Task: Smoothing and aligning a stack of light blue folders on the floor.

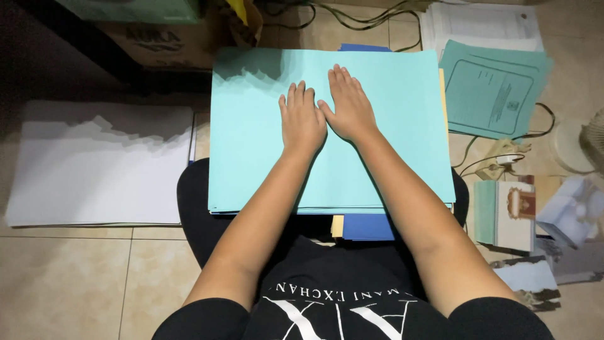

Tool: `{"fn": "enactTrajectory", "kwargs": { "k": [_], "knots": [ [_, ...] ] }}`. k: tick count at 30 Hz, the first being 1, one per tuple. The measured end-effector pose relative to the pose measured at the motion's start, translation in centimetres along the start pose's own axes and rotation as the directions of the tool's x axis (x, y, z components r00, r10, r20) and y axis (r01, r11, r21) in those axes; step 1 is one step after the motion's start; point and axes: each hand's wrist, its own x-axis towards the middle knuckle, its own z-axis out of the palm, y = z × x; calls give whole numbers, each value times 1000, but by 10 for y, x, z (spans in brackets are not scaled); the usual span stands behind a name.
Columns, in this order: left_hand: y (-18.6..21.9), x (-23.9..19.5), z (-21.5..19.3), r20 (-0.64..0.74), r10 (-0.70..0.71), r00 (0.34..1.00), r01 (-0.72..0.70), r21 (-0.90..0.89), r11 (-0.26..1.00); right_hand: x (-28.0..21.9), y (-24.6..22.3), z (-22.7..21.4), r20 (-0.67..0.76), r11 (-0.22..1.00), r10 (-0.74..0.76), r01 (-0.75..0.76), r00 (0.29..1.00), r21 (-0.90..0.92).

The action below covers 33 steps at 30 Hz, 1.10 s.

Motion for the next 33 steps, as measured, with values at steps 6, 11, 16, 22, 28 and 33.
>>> {"fn": "enactTrajectory", "kwargs": {
  "k": [6, 11, 16, 22, 28, 33],
  "knots": [
    [-3, 0, 7, -36, 13, 999, -14, -19, 1000, 18, 7, 4, 22, 1000, -11, 11, 1000, -9],
    [-4, -1, 5, -31, 17, 999, -17, -24, 1000, 26, 3, 5, 16, 999, 36, -35, 999, -33],
    [-2, -2, -1, -13, 12, 1000, -12, -41, 999, 27, -2, 0, 17, 995, 99, -99, 995, -27],
    [-2, -3, -2, 6, 1, 1000, -1, -48, 999, 25, 1, 4, -39, 968, 252, -252, 967, 6],
    [-1, -2, -6, 6, 11, 1000, -11, -64, 998, 17, -2, 2, -71, 936, 353, -351, 933, 33],
    [-1, -1, -6, 13, 8, 1000, -8, -41, 999, 4, 6, 2, -84, 916, 402, -399, 912, 48]
  ]
}}
